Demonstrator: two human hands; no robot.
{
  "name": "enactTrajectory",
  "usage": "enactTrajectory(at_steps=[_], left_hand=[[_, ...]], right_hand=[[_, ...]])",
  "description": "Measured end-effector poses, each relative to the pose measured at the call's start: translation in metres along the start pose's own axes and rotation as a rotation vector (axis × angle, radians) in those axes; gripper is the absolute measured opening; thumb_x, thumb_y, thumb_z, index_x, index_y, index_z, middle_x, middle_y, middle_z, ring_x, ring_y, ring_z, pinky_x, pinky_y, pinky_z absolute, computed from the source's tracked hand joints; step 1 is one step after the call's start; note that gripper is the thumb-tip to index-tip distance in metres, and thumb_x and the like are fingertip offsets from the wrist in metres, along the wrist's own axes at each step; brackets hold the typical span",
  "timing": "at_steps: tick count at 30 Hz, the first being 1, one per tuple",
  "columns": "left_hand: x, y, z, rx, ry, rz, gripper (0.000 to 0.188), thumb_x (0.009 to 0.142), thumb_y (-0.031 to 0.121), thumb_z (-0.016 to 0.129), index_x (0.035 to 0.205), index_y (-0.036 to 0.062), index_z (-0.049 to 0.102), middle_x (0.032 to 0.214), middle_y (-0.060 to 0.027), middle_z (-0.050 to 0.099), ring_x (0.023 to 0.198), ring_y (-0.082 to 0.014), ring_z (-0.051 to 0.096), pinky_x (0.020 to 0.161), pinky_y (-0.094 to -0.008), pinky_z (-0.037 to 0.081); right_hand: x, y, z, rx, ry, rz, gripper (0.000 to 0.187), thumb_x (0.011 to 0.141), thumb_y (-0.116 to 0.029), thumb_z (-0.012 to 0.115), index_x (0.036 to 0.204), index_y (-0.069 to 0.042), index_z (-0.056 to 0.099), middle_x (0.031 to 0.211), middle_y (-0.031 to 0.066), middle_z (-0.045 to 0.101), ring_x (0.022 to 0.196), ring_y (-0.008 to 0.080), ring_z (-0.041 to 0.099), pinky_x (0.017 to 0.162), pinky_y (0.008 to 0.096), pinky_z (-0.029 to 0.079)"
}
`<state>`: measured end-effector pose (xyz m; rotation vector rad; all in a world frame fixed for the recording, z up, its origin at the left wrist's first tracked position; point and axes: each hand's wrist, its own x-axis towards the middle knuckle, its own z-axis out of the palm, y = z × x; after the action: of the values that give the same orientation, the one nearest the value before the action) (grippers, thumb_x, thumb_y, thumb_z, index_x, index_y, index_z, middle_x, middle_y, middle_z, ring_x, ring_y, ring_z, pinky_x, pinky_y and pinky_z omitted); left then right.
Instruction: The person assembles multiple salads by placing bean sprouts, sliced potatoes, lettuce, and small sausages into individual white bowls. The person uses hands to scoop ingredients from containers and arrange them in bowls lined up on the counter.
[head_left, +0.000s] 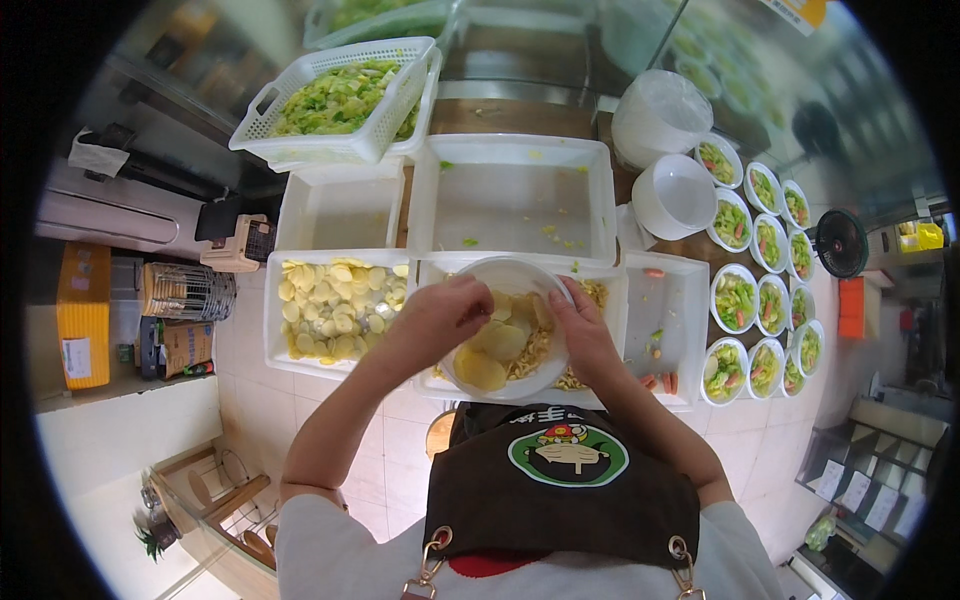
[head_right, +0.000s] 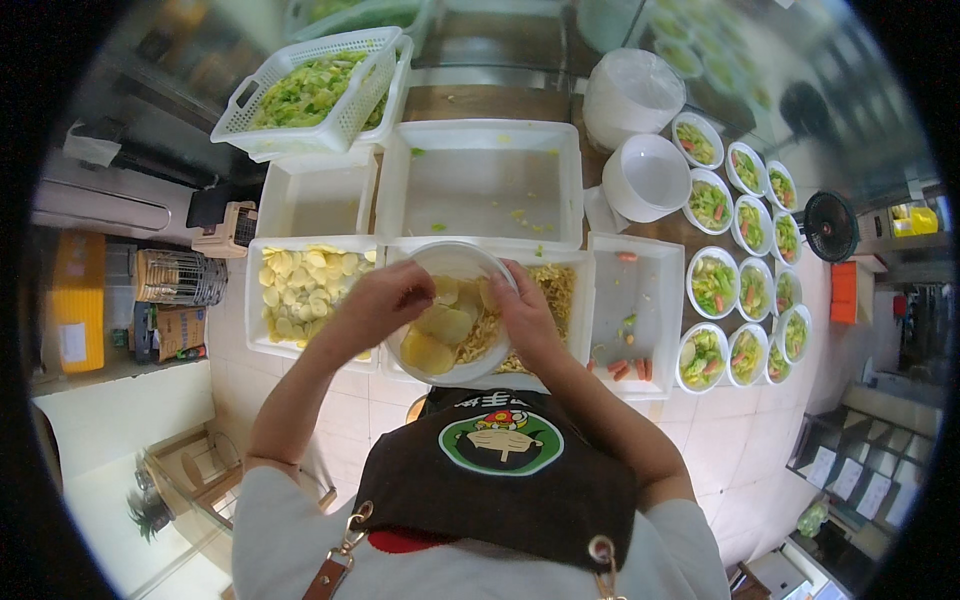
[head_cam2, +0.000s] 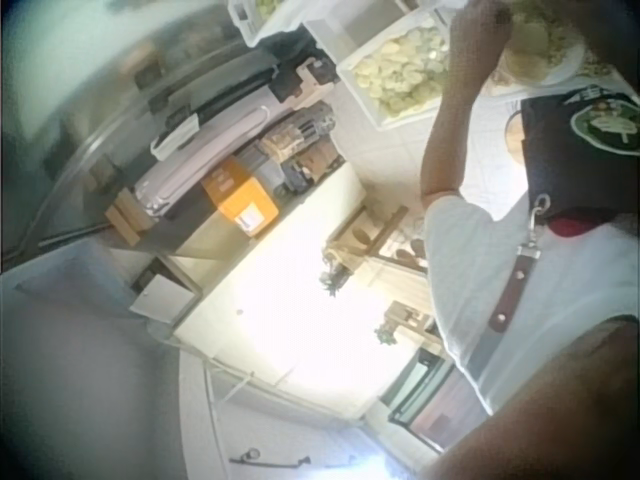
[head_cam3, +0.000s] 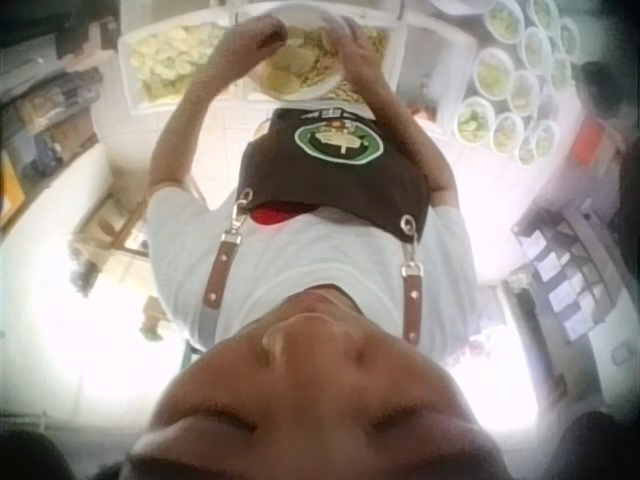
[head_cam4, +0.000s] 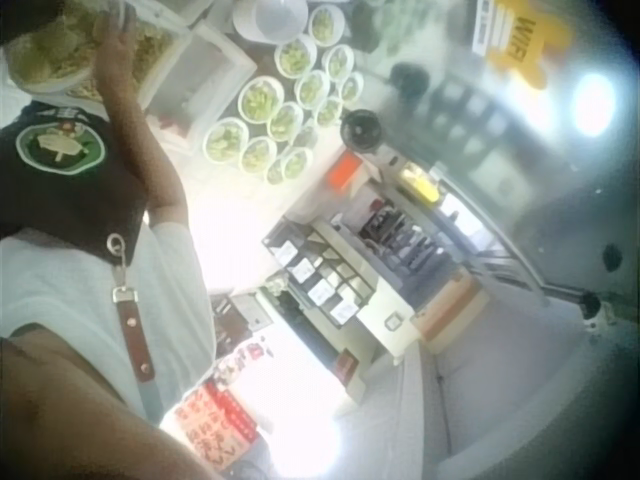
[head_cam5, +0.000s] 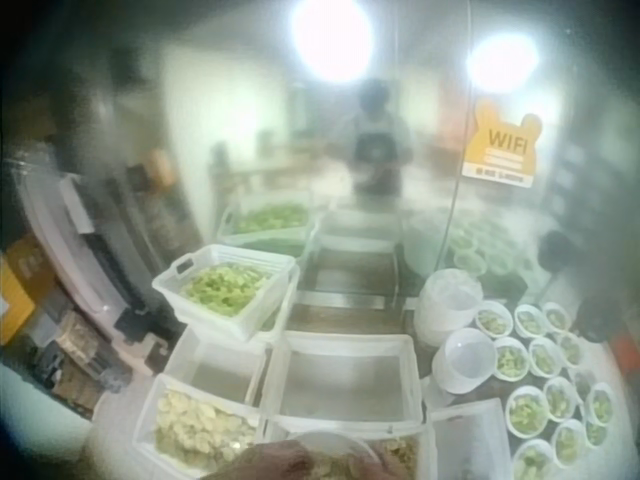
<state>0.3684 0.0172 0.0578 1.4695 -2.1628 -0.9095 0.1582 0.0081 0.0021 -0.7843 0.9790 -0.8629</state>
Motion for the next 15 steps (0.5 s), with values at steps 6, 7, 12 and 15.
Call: enactTrajectory(at_steps=[6,7,12,15], left_hand=[[-0.012,0.092,-0.073,-0.409,0.337,0.325,0.008,0.077,0.002,0.064,0.082,0.0046,0.059,0.076,-0.0044,0.059,0.068,-0.0137,0.055,0.055,-0.0237,0.041],[-0.019,0.104,-0.083,-0.487,0.266,0.433,0.017,0.075,0.007,0.068,0.092,0.0085,0.065,0.082,-0.0043,0.063,0.068,-0.0141,0.056,0.057,-0.0227,0.045],[-0.054,0.163,-0.103,-0.572,0.357,0.647,0.014,0.077,0.017,0.066,0.089,0.0101,0.063,0.082,-0.0043,0.062,0.061,-0.0178,0.053,0.052,-0.0297,0.043],[-0.048,0.135,-0.081,-0.572,0.354,0.987,0.014,0.078,0.008,0.060,0.088,-0.0022,0.061,0.082,-0.0138,0.061,0.062,-0.0225,0.059,0.050,-0.0314,0.048]], right_hand=[[-0.026,-0.055,0.013,0.046,-0.002,0.076,0.030,0.095,-0.019,0.044,0.121,-0.004,0.047,0.107,0.0038,0.053,0.099,0.0100,0.048,0.087,0.0243,0.039],[-0.032,-0.063,0.014,0.043,0.006,0.088,0.031,0.095,-0.020,0.044,0.121,-0.004,0.047,0.108,0.0039,0.053,0.099,0.0103,0.049,0.088,0.0244,0.039],[-0.054,-0.086,0.025,0.000,-0.055,0.115,0.033,0.095,-0.021,0.044,0.124,-0.005,0.045,0.113,0.0047,0.052,0.103,0.0109,0.048,0.090,0.0245,0.039],[-0.063,-0.091,0.033,-0.022,-0.067,0.140,0.033,0.095,-0.022,0.044,0.125,-0.006,0.044,0.114,0.0047,0.051,0.104,0.0108,0.046,0.091,0.0247,0.038]])
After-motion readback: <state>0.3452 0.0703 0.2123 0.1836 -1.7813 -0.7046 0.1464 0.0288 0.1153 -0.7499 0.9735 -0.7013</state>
